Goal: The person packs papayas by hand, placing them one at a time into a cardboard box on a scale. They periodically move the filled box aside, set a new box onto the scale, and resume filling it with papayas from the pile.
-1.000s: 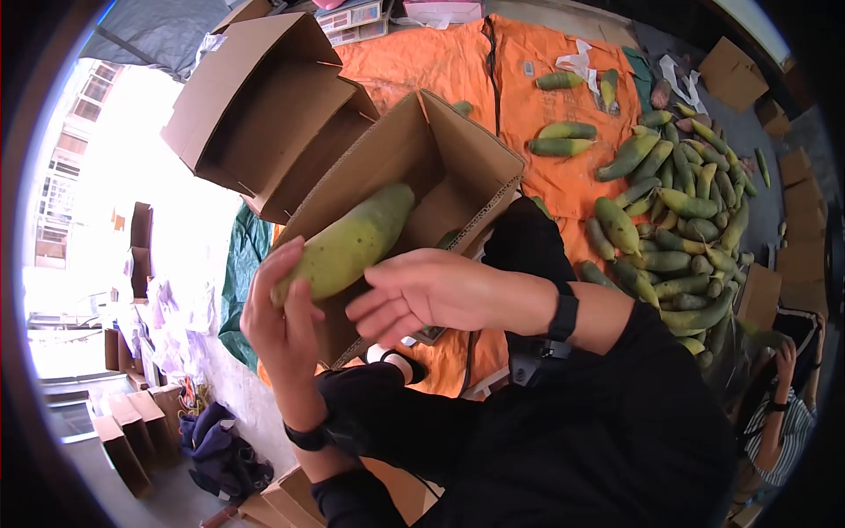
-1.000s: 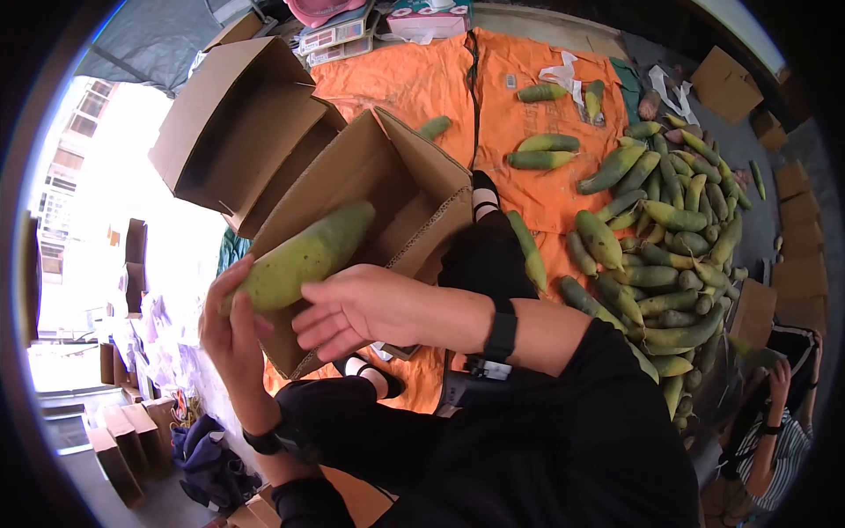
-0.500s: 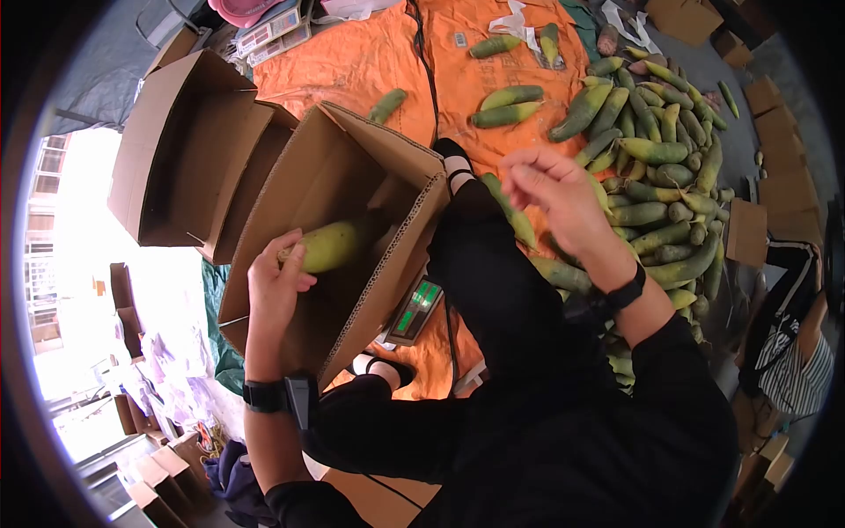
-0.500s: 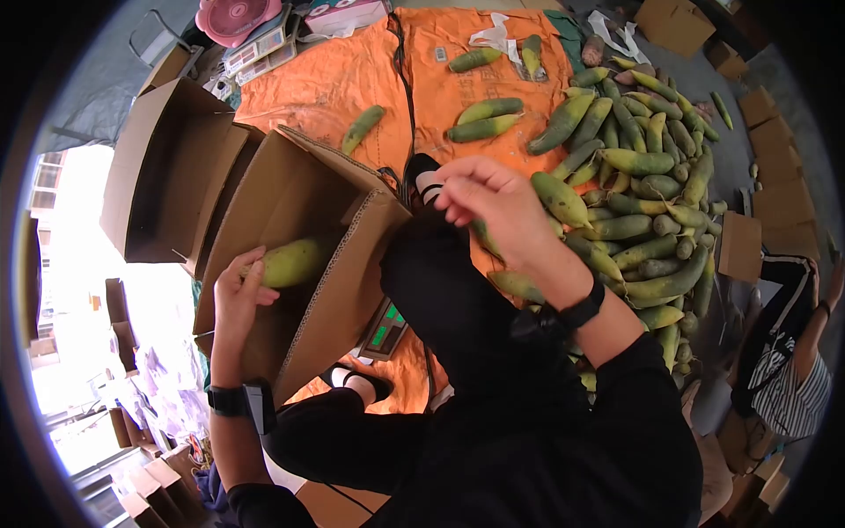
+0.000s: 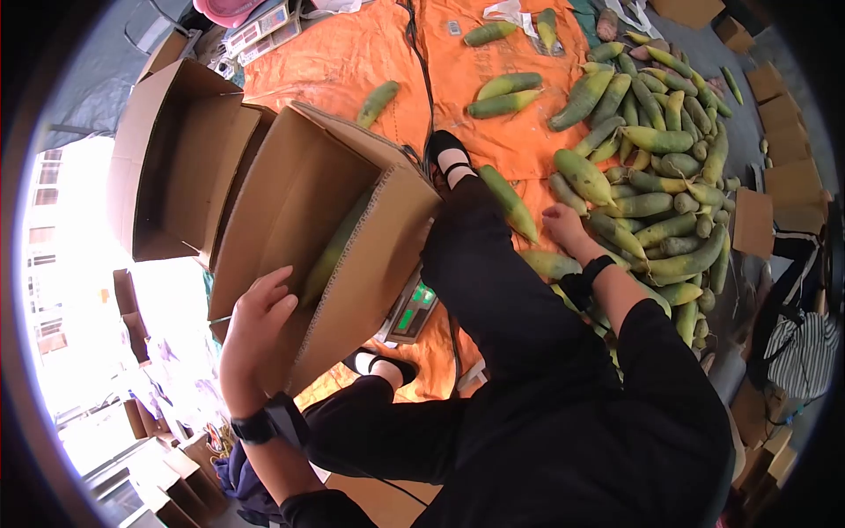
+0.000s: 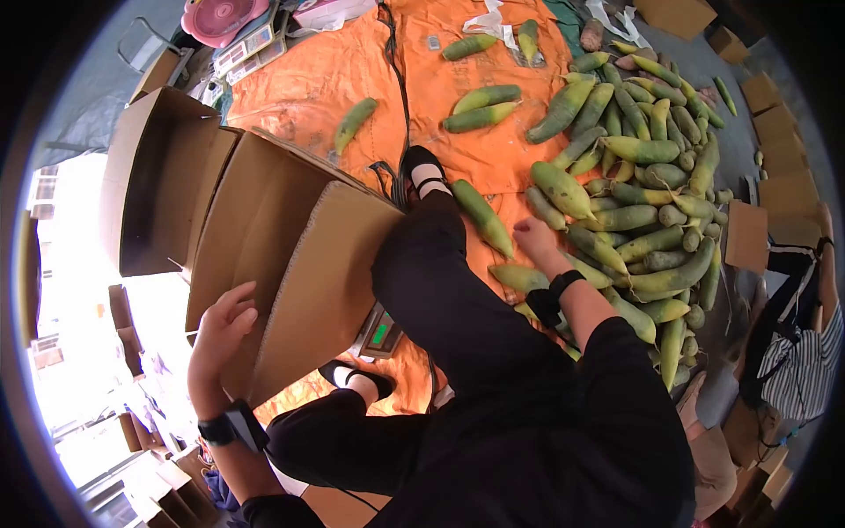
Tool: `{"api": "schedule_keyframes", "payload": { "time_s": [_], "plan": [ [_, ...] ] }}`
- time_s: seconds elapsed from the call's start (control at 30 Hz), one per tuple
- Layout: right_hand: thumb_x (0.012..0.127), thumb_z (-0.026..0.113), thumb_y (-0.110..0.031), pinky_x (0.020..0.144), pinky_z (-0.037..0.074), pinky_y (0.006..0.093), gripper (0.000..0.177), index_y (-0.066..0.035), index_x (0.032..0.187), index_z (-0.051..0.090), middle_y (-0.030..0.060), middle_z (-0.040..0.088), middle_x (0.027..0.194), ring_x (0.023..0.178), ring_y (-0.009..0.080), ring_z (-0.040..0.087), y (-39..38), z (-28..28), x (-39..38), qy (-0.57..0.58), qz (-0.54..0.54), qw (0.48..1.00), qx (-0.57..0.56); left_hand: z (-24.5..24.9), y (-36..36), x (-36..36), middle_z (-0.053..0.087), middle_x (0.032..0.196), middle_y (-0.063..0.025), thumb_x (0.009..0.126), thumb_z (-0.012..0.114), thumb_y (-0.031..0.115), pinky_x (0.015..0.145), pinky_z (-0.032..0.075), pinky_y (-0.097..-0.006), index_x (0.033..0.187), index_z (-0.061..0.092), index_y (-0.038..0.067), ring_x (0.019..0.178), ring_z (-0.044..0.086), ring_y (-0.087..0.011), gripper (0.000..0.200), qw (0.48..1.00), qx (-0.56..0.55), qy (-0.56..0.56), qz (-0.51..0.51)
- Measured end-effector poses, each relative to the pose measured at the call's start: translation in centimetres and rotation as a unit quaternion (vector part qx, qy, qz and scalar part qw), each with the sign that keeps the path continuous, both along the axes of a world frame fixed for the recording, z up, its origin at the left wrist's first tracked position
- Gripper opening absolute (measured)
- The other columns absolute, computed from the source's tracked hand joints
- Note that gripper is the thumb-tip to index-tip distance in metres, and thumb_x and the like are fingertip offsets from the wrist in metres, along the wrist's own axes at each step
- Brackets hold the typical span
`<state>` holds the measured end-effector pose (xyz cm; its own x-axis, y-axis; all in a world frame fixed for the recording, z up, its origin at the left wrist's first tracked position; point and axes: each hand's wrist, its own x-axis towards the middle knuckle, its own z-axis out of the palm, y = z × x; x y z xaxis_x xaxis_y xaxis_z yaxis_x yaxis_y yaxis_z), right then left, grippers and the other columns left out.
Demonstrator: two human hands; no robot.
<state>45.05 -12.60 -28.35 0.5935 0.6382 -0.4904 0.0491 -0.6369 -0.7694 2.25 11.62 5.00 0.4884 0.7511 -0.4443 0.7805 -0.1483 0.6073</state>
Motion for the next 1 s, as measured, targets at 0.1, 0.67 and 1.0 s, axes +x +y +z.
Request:
{"api": "schedule_keyframes", "payload": {
  "time_s": [0.1,0.67,1.0],
  "plan": [
    [0.075,0.068,-0.017,0.073,0.052,0.0365,0.033,0.002,0.102,0.062,0.0165,0.066,0.088,0.082,0.0287,0.065,-0.5,-3.2,-0.5,-0.103,0.037,0.993,-0.053,3.2,-2.6,1.6,0.061,0.114,-0.0154,0.082,0.059,0.004,0.085,0.049,-0.0332,0.124,0.054,0.001,0.107,0.060,-0.0261,0.042,0.997,0.073,0.006,-0.009],
    [0.072,0.075,-0.041,0.090,0.046,0.0434,0.072,-0.001,0.122,0.042,0.0228,0.056,0.112,0.106,0.0390,0.056,6.4,-6.1,-3.6,-0.175,0.107,0.958,-0.200,2.2,-7.8,2.2,0.064,0.102,-0.0173,0.075,0.063,-0.005,0.076,0.053,-0.0303,0.110,0.061,-0.004,0.086,0.066,-0.0252,0.035,0.987,0.104,-0.110,0.058],
    [0.078,0.068,-0.034,0.073,0.048,0.0363,0.039,-0.003,0.100,0.063,0.0084,0.065,0.089,0.081,0.0241,0.061,6.7,-0.8,-0.9,0.288,-0.031,0.951,-0.109,2.8,-7.9,1.8,0.065,0.095,-0.0163,0.075,0.061,-0.005,0.073,0.052,-0.0295,0.105,0.063,-0.003,0.083,0.066,-0.0238,0.030,0.975,0.156,-0.134,0.079]
  ]
}}
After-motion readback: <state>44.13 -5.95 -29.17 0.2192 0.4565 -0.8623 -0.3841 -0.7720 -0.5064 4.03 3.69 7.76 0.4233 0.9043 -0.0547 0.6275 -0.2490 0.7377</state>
